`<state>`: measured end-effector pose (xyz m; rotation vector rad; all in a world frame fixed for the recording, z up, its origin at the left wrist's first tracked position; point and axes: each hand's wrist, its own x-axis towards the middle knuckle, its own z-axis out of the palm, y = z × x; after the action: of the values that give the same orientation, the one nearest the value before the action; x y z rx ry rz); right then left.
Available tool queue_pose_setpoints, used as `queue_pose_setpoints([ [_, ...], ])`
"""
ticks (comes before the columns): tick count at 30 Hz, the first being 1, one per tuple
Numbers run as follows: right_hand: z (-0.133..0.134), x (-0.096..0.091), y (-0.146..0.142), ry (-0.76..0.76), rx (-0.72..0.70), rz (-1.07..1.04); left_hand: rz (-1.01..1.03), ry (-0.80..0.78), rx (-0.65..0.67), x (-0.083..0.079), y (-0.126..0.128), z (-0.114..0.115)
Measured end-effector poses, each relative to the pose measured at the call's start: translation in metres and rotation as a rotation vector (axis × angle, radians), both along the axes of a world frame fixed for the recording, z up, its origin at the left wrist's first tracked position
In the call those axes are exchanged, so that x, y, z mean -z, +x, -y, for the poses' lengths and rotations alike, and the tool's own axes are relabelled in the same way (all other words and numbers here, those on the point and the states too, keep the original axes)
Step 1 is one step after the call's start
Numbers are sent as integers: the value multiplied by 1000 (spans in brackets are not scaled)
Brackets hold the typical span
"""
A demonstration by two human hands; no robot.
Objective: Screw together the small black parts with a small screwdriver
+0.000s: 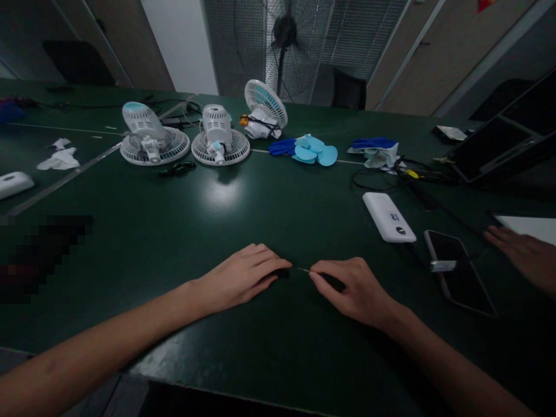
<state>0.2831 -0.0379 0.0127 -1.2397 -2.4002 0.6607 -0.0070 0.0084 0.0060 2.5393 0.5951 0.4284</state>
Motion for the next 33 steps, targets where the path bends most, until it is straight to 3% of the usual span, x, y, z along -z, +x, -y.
queue_pose_setpoints([
  [4, 1, -2, 0, -6, -14, -31, -92, 79, -82, -3, -39, -24],
  [6, 1, -1, 0, -6, -16, -45, -112, 105, -238, -5, -76, -46],
  [10, 1, -1, -2, -7, -14, -39, -156, 145, -673, -6, -168, -90],
  [12, 1, -1, -2, -11, -16, -40, -215, 171, -818, -5, -208, -103],
  [14, 1, -1, -3, -9, -16, -38, -264, 194, -877, -4, -234, -110],
  [17, 1, -2, -3, -10, -16, -30, -297, 226, -865, -2, -246, -112],
  [24, 0, -4, -3, -33, -20, -29, -331, 258, -933, -7, -238, -105],
  [30, 0, 0, -2, -10, -12, -13, -386, 36, -1113, -8, -254, -104],
  [33, 1, 1, -2, -21, -14, -15, -355, -45, -1141, -9, -257, -102],
])
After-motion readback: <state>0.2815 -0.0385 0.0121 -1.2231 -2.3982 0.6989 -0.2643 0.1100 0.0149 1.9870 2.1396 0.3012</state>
